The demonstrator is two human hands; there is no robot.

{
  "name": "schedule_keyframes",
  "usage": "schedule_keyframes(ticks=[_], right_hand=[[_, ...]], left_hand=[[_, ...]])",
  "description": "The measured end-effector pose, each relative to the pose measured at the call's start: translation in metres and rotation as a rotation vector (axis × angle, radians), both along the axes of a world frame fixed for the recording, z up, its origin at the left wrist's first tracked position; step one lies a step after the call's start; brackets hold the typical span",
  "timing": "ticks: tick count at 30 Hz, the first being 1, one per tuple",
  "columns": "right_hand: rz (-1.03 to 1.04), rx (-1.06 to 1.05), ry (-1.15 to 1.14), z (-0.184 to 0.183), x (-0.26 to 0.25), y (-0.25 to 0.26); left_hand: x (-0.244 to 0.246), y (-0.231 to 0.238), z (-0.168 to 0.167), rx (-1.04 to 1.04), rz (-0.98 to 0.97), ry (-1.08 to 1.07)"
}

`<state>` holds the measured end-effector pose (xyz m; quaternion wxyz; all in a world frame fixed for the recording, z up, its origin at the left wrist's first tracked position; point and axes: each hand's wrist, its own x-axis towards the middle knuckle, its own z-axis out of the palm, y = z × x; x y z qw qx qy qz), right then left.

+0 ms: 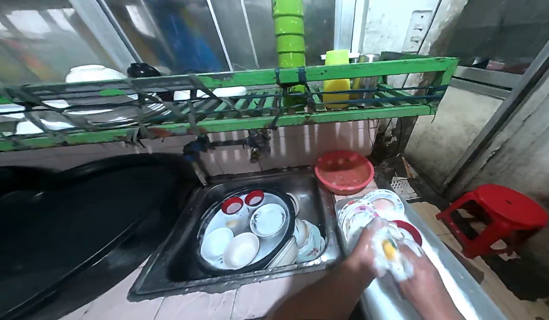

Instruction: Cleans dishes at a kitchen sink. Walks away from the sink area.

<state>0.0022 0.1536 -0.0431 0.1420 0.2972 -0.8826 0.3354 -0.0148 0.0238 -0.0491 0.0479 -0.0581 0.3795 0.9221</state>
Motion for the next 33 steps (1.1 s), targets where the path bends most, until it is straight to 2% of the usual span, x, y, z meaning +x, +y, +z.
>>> schedule_keyframes(ticks=[2,3,7,8,10,12,13,15,18,20,22,25,26,28,30,32,33], right_hand=[[-0.028,0.124,0.057,-0.009,-0.019,0.007],[-0.035,0.201,0.031,-0.01,-0.027,0.012],[0.068,0.448,-0.16,0.012,-0.018,0.007],[0.085,0.452,-0.207,0.021,-0.012,0.004],[0.074,0.379,-0.19,0.026,-0.008,0.0],[0.029,0.272,-0.08,0.012,-0.018,0.001],[0.009,0.262,-0.028,0.002,-0.026,0.004],[0.004,0.291,0.029,-0.01,-0.033,0.005],[0.085,0.317,-0.239,0.007,-0.02,-0.007],[0.126,0.186,-0.389,0.012,-0.015,-0.006],[0.103,0.173,-0.475,0.007,-0.011,0.014],[-0.013,0.307,-0.548,-0.015,-0.016,0.063],[-0.054,0.368,-0.569,-0.021,-0.018,0.076],[-0.104,0.433,-0.62,-0.028,-0.022,0.091],[-0.168,0.325,-0.706,-0.026,-0.024,0.093],[-0.271,0.006,-0.811,-0.027,-0.025,0.088],[-0.326,-0.159,-0.859,-0.028,-0.026,0.086]], left_hand=[[0.001,0.01,0.001,0.014,0.024,-0.065],[0.002,0.014,0.005,-0.045,0.065,-0.101],[-0.002,-0.003,-0.002,-0.485,0.126,0.012],[-0.002,-0.008,-0.002,-0.466,0.111,0.013],[-0.001,-0.007,-0.003,-0.173,0.079,-0.048],[0.003,0.005,-0.002,0.107,0.029,-0.151],[0.005,0.01,0.003,0.117,0.052,-0.201],[0.007,0.009,0.006,-0.101,0.135,-0.161],[0.001,-0.012,-0.004,-0.531,0.266,-0.001],[0.002,-0.046,-0.006,-0.69,0.356,0.065],[0.009,-0.1,-0.012,-0.936,0.472,0.059],[0.029,-0.196,-0.024,-1.343,0.649,-0.195],[0.038,-0.226,-0.03,-1.46,0.637,-0.335],[0.047,-0.261,-0.041,-1.561,0.596,-0.515],[0.035,-0.248,-0.03,-1.621,0.56,-0.481],[0.009,-0.196,-0.013,-1.627,0.512,-0.271],[-0.002,-0.159,-0.005,-1.567,0.471,-0.149]])
